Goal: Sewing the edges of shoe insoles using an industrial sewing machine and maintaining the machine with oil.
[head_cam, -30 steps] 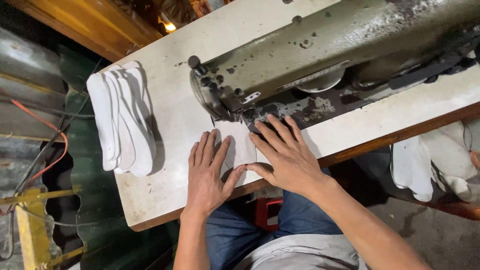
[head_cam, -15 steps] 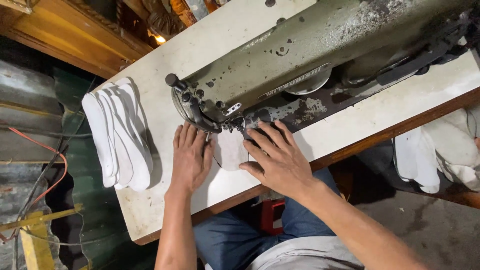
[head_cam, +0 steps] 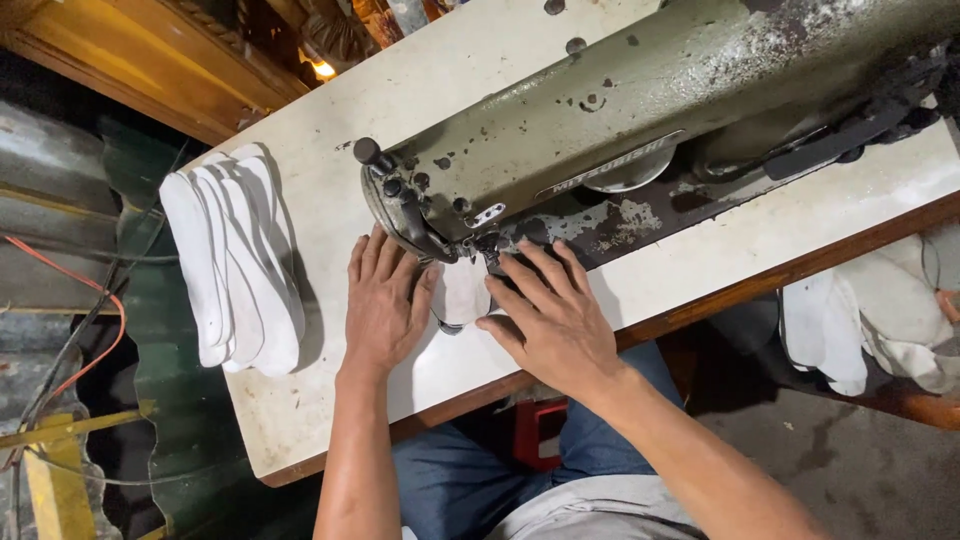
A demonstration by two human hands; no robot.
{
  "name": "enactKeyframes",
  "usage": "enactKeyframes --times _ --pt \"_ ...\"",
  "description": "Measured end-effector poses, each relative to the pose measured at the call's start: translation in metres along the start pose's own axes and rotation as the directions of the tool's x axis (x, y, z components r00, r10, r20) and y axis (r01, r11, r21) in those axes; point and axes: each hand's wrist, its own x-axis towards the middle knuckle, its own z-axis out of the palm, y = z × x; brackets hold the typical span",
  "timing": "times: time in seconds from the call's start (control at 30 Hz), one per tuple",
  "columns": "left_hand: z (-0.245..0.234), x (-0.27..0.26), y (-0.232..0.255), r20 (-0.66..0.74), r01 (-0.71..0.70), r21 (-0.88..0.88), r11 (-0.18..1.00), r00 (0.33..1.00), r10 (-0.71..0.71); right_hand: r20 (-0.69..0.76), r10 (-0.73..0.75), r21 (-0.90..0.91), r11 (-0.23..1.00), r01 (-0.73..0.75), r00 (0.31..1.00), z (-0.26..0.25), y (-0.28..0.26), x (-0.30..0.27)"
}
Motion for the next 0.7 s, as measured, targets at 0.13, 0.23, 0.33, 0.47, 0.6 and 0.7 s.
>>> enactKeyframes --times 0.13,0.23,0.33,0.47,0.6,0.7 --pt "0.005 0.001 -0.004 0.0 -0.014 0.009 1.0 1.0 0.014 -0.038 -0.022 -0.008 1.0 0.022 0.999 0.002 0.001 -0.002" --pt "0.01 0.0 -0.009 0.023 -0.011 0.027 1.0 1.0 0.011 -0.019 -0.027 -0.01 1.0 0.026 0.999 0.002 0.0 -0.003" --pt "0.006 0.005 -0.008 0.075 0.014 0.03 0.999 0.997 -0.016 0.026 -0.015 -0.017 1.0 0.015 1.0 -0.002 0.0 -0.002" --pt "0.014 0.009 -0.02 0.138 0.026 0.069 0.997 0.99 -0.036 0.1 -0.002 -0.016 1.0 0.004 0.995 -0.004 0.0 -0.001" --pt "0.013 0.014 -0.018 0.183 0.014 0.113 0.994 0.983 -0.035 0.099 0.002 -0.015 1.0 -0.001 0.995 -0.005 -0.001 0.0" --pt "0.003 0.017 -0.01 0.185 -0.001 0.142 0.99 0.982 -0.025 0.12 0.018 -0.016 1.0 -0.016 0.993 -0.006 -0.002 0.0"
